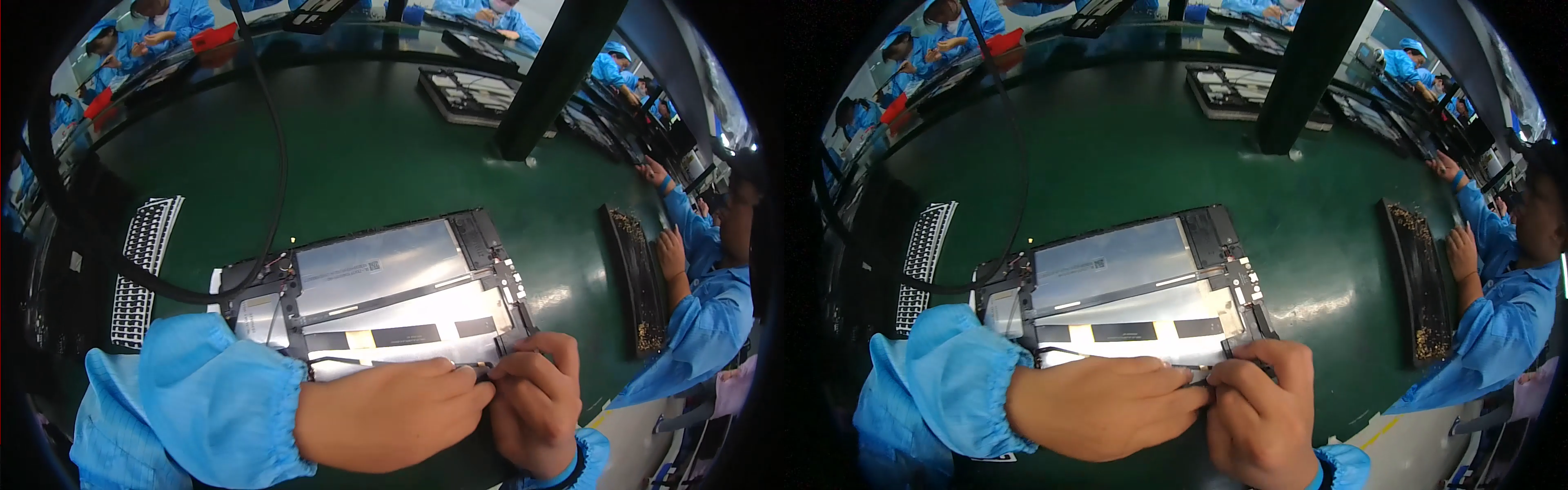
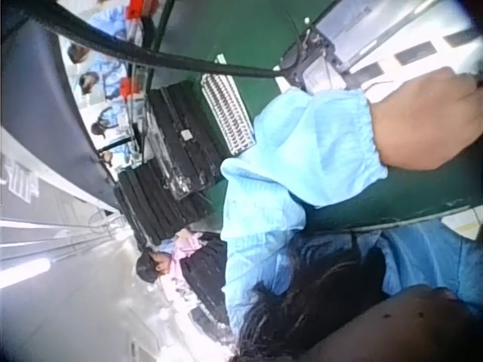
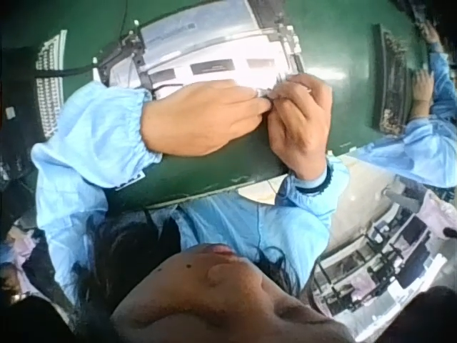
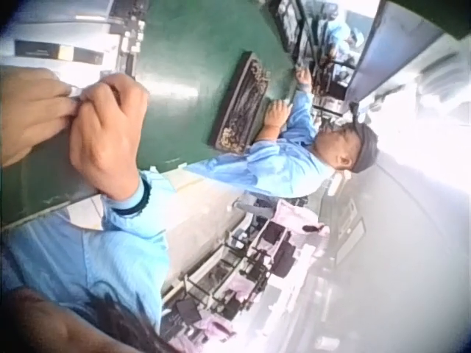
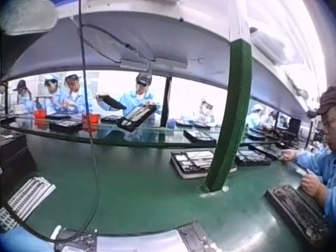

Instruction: The person assembles electronic screen modules by hand, connecting ribbon cables to the chassis and applying product labels to the modules.

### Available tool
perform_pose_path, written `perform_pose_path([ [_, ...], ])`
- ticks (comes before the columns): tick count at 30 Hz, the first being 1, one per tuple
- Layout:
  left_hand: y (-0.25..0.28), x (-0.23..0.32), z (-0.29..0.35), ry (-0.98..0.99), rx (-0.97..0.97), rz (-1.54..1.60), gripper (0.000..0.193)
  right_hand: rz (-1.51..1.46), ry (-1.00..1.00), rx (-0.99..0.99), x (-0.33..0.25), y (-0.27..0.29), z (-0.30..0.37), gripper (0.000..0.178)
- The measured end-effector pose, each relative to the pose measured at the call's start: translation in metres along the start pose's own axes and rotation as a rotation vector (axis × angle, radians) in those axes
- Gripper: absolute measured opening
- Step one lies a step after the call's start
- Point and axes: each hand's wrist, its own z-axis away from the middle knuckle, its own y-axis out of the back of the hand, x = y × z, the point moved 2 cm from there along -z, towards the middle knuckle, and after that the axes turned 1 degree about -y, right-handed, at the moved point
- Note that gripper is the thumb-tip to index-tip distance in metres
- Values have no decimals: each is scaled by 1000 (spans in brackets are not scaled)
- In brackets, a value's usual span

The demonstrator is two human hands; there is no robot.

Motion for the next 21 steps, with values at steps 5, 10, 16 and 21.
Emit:
perform_pose_path([
  [5, -2, -4, 5, 2, -13, 222, 35, -81, -115, 97, 4, -4, 11, 14],
  [10, 31, -30, 22, 11, 162, 116, 38, -185, -435, 352, -7, 3, 51, 17],
  [16, 31, -93, 35, 727, -149, 7, 43, 32, -342, 106, -60, -26, 65, 38],
  [21, 35, -99, 27, 696, -91, 203, 59, -140, -461, 251, -72, -44, 52, 63],
])
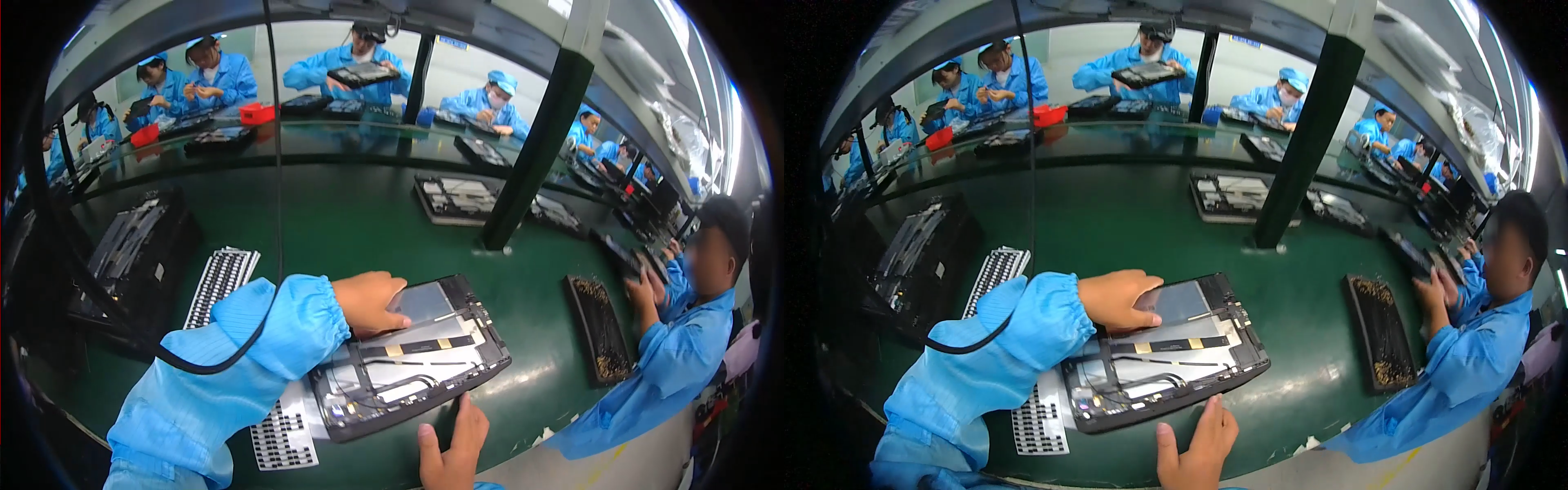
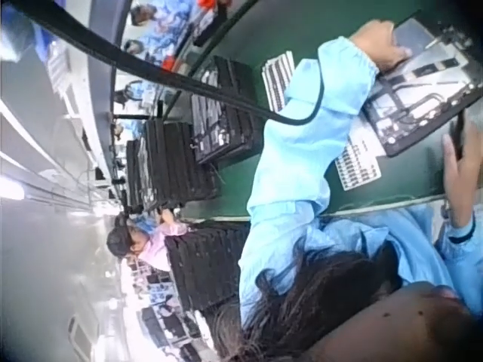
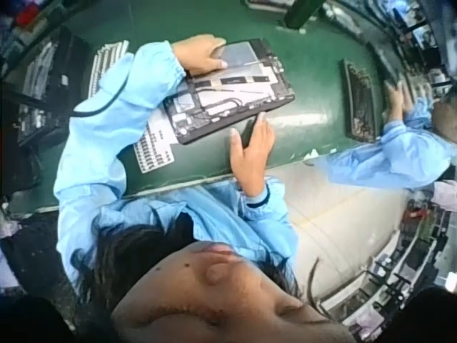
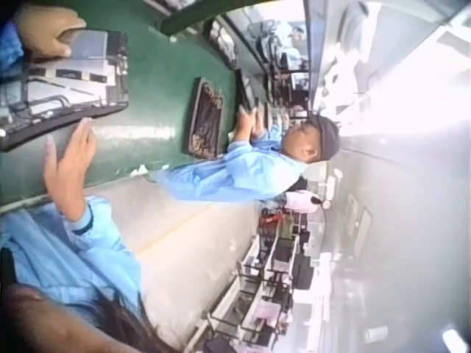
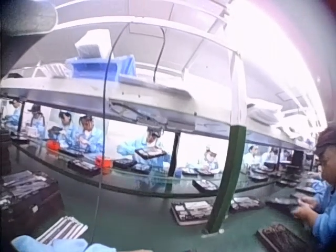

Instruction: The person assembles electronic screen modules by hand, connecting ribbon cables to the chassis and applying product labels to the modules.

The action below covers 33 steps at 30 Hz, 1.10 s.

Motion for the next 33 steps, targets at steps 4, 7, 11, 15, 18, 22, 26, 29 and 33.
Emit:
perform_pose_path([
  [4, 26, 4, 18, -143, 118, 213, 58, -245, -195, 120, -1, 5, -19, 64],
  [7, 40, 29, 41, -125, 306, 697, 59, -706, -133, 322, -22, 7, -40, 61],
  [11, 69, 50, 67, -103, 439, 947, 58, -449, 93, 258, -42, 25, -64, 58],
  [15, 81, 10, 113, -22, 544, 1087, 67, -945, 75, -100, -75, 22, -98, 54],
  [18, 100, -9, 166, 267, 608, 1051, 67, -1077, -39, -334, -93, -19, -116, 53],
  [22, 131, -72, 236, 437, 734, 878, 43, -1147, 15, -545, -148, -99, -142, 62],
  [26, 164, -129, 295, 673, 840, 537, 29, -1127, 227, -576, -214, -163, -153, 70],
  [29, 167, -156, 343, 744, 884, 434, 28, -1229, 229, -718, -250, -211, -145, 57],
  [33, 159, -182, 359, 745, 941, 550, 28, -1082, 349, -585, -260, -242, -134, 77],
])
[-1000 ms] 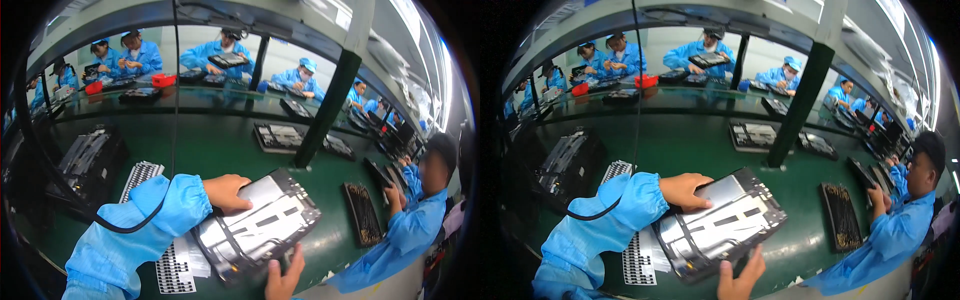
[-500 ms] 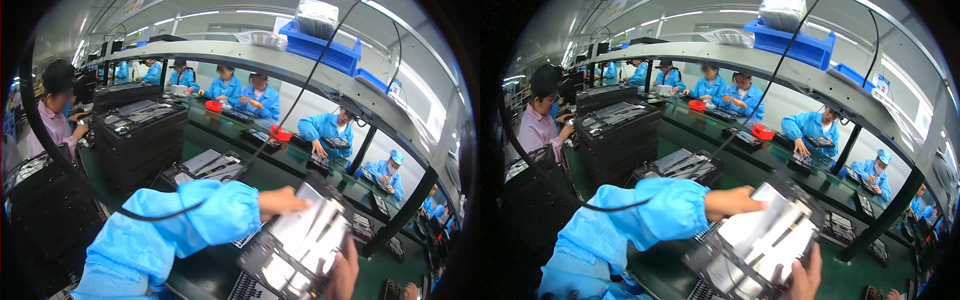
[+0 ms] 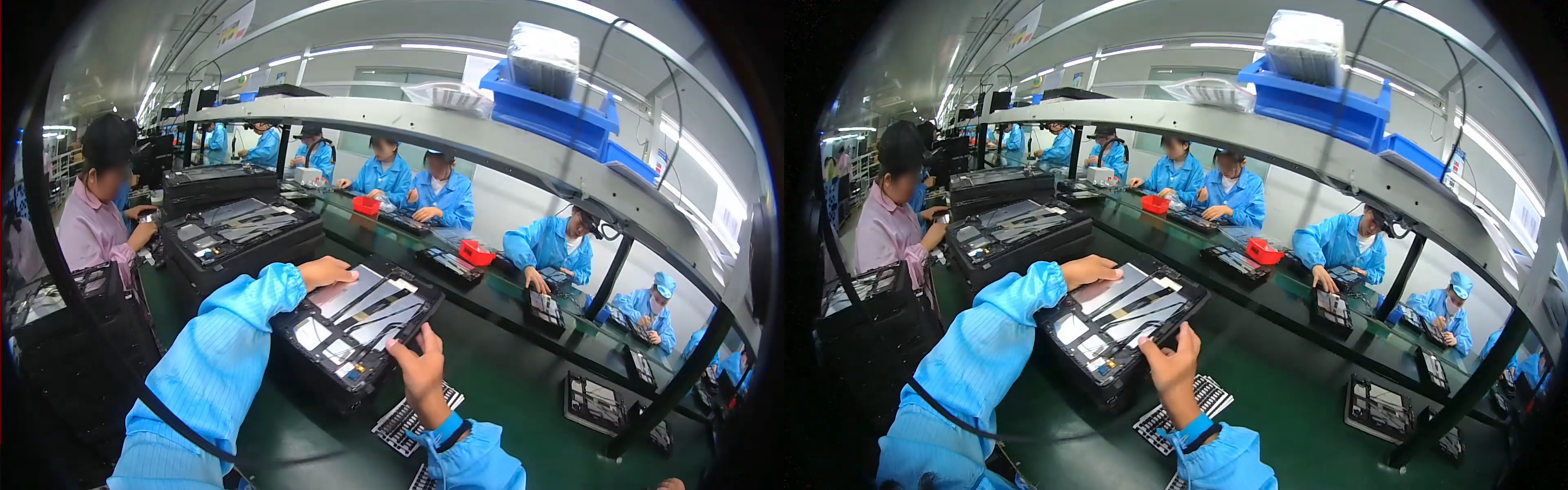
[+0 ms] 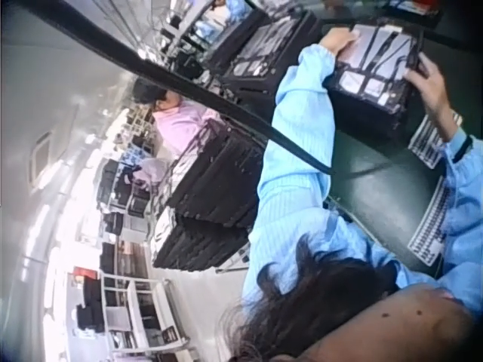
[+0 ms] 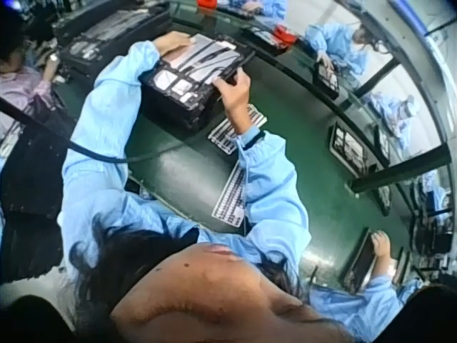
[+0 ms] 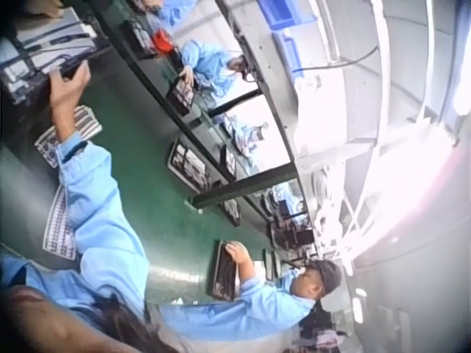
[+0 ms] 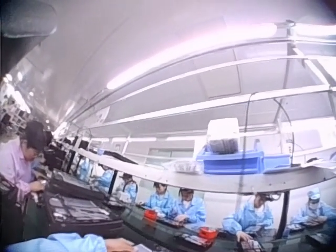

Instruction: The person assembles electronic screen modules by hand, connecting ribbon cables to the chassis and applying product labels to the modules.

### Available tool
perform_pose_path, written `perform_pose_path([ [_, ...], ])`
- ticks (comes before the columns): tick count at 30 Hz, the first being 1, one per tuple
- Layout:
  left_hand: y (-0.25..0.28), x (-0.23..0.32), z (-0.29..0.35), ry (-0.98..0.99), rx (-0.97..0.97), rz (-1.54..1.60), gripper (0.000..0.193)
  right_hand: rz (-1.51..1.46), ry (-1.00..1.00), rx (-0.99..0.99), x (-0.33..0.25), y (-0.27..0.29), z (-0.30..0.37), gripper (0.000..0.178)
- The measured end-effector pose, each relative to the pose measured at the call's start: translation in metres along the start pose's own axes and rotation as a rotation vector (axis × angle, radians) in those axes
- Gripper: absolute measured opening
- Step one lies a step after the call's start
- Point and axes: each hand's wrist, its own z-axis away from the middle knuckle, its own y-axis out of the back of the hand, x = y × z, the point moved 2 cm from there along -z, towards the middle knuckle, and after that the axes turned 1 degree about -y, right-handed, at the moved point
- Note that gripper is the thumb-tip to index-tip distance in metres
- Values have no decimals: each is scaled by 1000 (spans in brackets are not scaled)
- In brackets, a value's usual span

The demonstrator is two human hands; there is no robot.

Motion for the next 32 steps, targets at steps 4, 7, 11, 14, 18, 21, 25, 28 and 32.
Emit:
perform_pose_path([
  [4, 5, -19, 4, -82, 51, -9, 32, 245, 78, -34, 2, -5, 7, 77],
  [7, 2, -12, 2, -110, 39, -92, 30, 229, 90, -16, 2, -4, 12, 73],
  [11, 3, -17, -15, -83, -29, -87, 31, 300, 65, 23, -3, -12, 15, 73],
  [14, 3, -27, -21, -66, -195, -197, 33, 274, 43, 10, 0, -8, 16, 70],
  [18, -2, -42, -18, -99, -155, 88, 32, 193, 51, 67, 9, 13, 6, 50],
  [21, 0, -65, -30, -101, -189, 216, 35, 304, 204, 151, 16, 26, -16, 43],
  [25, -7, -35, -12, -63, -112, 98, 44, 583, 376, 77, 20, 25, -28, 36],
  [28, -1, -65, -33, -147, -239, 184, 49, 632, 378, 20, 17, 25, -28, 36],
  [32, 2, -52, -13, -65, -255, 262, 62, 483, 223, 41, 23, 27, -29, 42],
])
